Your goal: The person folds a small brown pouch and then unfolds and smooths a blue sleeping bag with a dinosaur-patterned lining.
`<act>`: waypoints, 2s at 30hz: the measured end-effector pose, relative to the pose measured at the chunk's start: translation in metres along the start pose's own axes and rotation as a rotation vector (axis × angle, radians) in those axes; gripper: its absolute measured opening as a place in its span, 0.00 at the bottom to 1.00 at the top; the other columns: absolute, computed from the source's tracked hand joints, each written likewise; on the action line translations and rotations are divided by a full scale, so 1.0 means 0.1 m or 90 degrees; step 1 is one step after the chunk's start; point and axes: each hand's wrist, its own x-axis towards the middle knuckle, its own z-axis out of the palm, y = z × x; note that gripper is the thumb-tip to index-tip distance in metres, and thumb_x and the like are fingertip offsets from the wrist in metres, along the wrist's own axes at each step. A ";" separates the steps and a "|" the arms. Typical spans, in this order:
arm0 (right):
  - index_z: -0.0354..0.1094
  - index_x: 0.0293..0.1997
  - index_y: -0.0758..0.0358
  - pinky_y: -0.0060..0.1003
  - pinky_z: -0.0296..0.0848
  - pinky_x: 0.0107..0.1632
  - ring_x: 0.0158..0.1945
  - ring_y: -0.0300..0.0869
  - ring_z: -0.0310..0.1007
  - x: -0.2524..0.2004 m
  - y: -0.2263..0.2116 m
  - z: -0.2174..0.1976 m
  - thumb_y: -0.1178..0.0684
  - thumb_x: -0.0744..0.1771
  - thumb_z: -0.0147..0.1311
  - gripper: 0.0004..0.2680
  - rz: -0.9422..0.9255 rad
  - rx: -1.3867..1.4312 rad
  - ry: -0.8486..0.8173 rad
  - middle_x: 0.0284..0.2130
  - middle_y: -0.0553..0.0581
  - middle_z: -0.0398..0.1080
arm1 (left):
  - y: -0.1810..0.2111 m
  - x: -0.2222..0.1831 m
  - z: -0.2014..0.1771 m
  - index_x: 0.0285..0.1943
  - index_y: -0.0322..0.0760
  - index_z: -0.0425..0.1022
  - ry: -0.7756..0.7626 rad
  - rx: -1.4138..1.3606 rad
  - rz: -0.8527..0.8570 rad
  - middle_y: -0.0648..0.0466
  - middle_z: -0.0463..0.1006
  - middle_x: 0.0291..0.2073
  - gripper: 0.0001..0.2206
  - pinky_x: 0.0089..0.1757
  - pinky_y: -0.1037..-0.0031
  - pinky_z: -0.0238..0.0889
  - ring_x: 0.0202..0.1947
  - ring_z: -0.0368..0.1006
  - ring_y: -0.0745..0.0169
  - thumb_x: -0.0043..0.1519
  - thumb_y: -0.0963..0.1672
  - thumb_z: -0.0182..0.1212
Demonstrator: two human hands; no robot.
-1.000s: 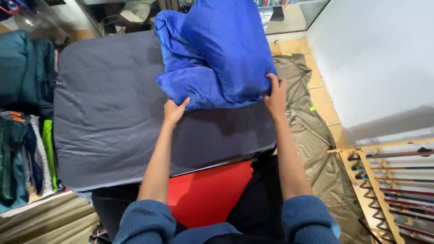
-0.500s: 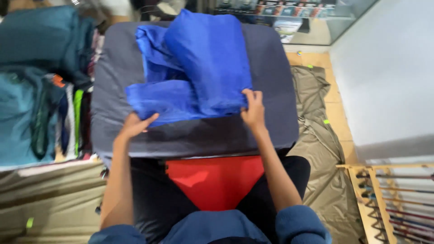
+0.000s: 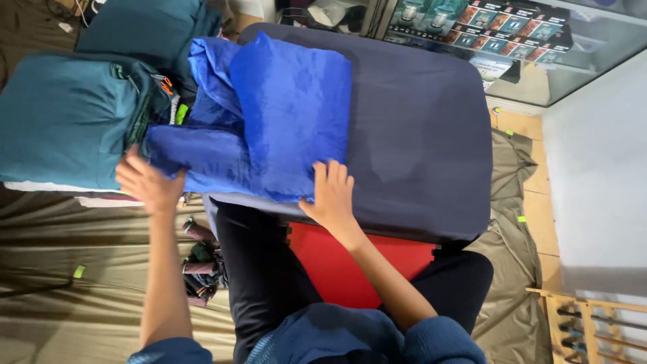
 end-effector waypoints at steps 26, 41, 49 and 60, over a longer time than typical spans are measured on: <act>0.60 0.67 0.49 0.62 0.67 0.59 0.61 0.64 0.70 -0.96 1.94 0.90 0.66 0.58 0.58 0.30 0.433 0.488 0.244 0.54 0.65 0.72 | 3.57 -1.78 0.59 0.78 0.52 0.57 -0.336 -0.445 0.455 0.43 0.48 0.78 0.25 0.65 0.37 0.46 0.73 0.48 0.23 0.70 0.51 0.52; 0.62 0.70 0.40 0.61 0.69 0.56 0.69 0.64 0.58 -0.52 1.94 0.04 0.57 0.53 0.69 0.36 0.096 -0.113 0.162 0.68 0.60 0.59 | 3.32 -1.99 0.76 0.83 0.49 0.48 -0.433 -0.373 0.501 0.44 0.50 0.78 0.28 0.67 0.43 0.43 0.77 0.46 0.39 0.73 0.49 0.46; 0.68 0.62 0.54 0.53 0.71 0.56 0.56 0.61 0.72 -0.96 2.71 0.17 0.60 0.56 0.69 0.27 0.267 0.210 0.334 0.51 0.62 0.71 | 2.51 -1.88 0.85 0.82 0.55 0.49 -0.410 -0.162 0.515 0.53 0.49 0.79 0.25 0.71 0.55 0.28 0.79 0.41 0.53 0.74 0.51 0.39; 0.61 0.53 0.57 0.47 0.54 0.64 0.56 0.50 0.61 -0.89 1.63 -0.09 0.61 0.65 0.58 0.14 0.269 0.232 0.541 0.48 0.55 0.63 | 2.55 -1.97 0.87 0.79 0.55 0.54 -0.380 -0.182 0.456 0.56 0.51 0.79 0.22 0.71 0.53 0.23 0.79 0.41 0.58 0.74 0.49 0.39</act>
